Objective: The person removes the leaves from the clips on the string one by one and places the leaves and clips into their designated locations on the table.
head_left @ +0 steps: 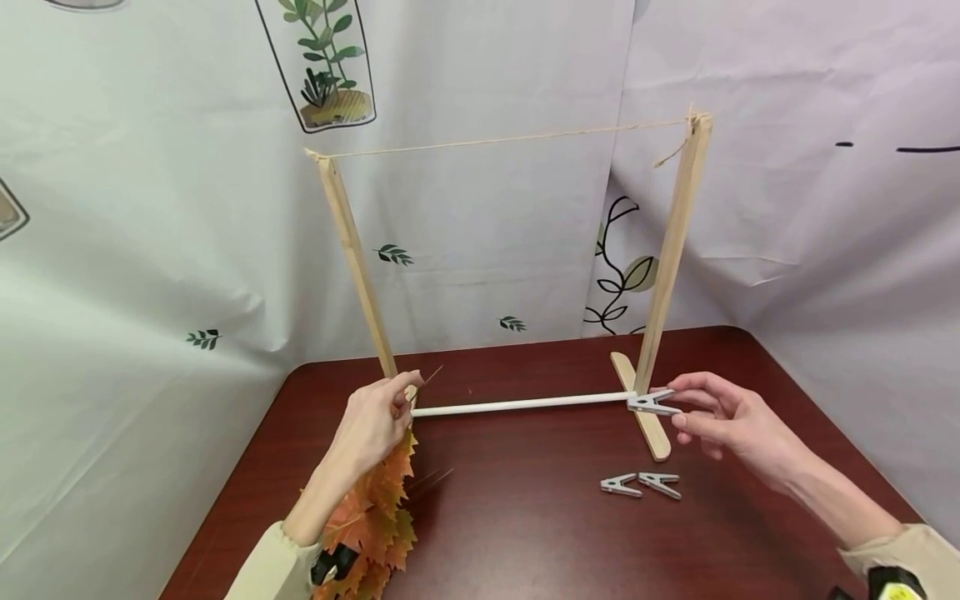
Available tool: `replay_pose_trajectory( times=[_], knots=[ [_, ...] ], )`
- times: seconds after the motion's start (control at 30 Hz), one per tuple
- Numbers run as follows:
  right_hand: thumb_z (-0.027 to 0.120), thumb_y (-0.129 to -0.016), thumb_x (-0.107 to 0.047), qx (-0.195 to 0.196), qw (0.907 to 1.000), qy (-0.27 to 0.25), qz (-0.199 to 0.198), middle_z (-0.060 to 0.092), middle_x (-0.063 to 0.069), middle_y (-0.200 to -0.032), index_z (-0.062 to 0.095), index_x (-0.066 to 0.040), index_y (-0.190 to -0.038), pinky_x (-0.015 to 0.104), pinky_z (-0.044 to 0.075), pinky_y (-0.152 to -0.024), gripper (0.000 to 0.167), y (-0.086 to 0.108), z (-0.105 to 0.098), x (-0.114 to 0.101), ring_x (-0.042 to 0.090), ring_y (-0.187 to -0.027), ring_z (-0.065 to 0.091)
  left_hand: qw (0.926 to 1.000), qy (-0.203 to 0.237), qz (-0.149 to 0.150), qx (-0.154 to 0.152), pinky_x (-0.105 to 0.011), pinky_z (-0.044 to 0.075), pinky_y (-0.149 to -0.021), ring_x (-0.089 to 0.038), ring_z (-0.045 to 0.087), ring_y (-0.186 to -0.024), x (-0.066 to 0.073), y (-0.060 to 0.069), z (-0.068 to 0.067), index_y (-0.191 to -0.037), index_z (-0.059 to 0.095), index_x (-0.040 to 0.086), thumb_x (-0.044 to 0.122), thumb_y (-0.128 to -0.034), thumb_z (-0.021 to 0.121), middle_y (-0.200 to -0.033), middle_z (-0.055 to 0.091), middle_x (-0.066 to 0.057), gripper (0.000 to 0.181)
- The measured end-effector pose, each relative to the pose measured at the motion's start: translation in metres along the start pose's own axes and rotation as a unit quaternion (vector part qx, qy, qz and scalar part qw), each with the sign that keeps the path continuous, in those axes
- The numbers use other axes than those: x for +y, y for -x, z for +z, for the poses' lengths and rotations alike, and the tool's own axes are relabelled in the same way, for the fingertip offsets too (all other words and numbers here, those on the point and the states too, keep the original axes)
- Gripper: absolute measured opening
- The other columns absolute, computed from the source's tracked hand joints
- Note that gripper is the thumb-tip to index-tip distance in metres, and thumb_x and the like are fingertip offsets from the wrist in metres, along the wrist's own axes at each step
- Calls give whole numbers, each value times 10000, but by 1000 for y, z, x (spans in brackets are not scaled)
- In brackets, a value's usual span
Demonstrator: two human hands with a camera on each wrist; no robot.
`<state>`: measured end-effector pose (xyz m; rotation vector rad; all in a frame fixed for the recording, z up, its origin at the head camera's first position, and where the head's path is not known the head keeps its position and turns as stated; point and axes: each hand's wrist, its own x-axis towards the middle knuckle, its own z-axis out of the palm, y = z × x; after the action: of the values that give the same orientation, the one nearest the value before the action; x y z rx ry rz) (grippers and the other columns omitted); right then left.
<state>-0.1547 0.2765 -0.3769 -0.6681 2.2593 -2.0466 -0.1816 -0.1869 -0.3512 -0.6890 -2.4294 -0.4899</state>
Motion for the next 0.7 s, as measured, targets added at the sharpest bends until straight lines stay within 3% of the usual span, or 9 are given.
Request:
replay_pose_trajectory(
  times=[0.2, 0.53, 0.7],
  knots=[
    [621, -941, 55, 1, 10000, -46, 71, 702, 14, -1109, 551, -76, -1231, 301, 417, -462, 326, 3, 2, 7, 174, -730, 668, 10000, -20, 68, 38, -307, 402, -552, -123, 446, -592, -4, 5, 0, -1059, 704, 76, -169, -704, 683, -665, 474, 72, 432],
    [605, -942, 73, -39, 9993, -350, 130, 710, 38, -1037, 551, -79, -1236, 329, 378, -445, 336, 10, 5, 18, 163, -718, 654, 9996, -269, 92, 46, -320, 400, -532, -119, 424, -564, -8, 13, -1, -986, 694, 77, -145, -719, 690, -635, 442, 87, 347],
    [599, -947, 71, -47, 9992, -387, 134, 706, 27, -1056, 554, -76, -1240, 318, 391, -445, 331, 12, 7, 21, 164, -729, 662, 9995, -312, -56, -45, -299, 375, -509, -128, 418, -558, -10, 17, -2, -983, 693, 76, -164, -716, 667, -649, 469, 58, 360]
  ],
)
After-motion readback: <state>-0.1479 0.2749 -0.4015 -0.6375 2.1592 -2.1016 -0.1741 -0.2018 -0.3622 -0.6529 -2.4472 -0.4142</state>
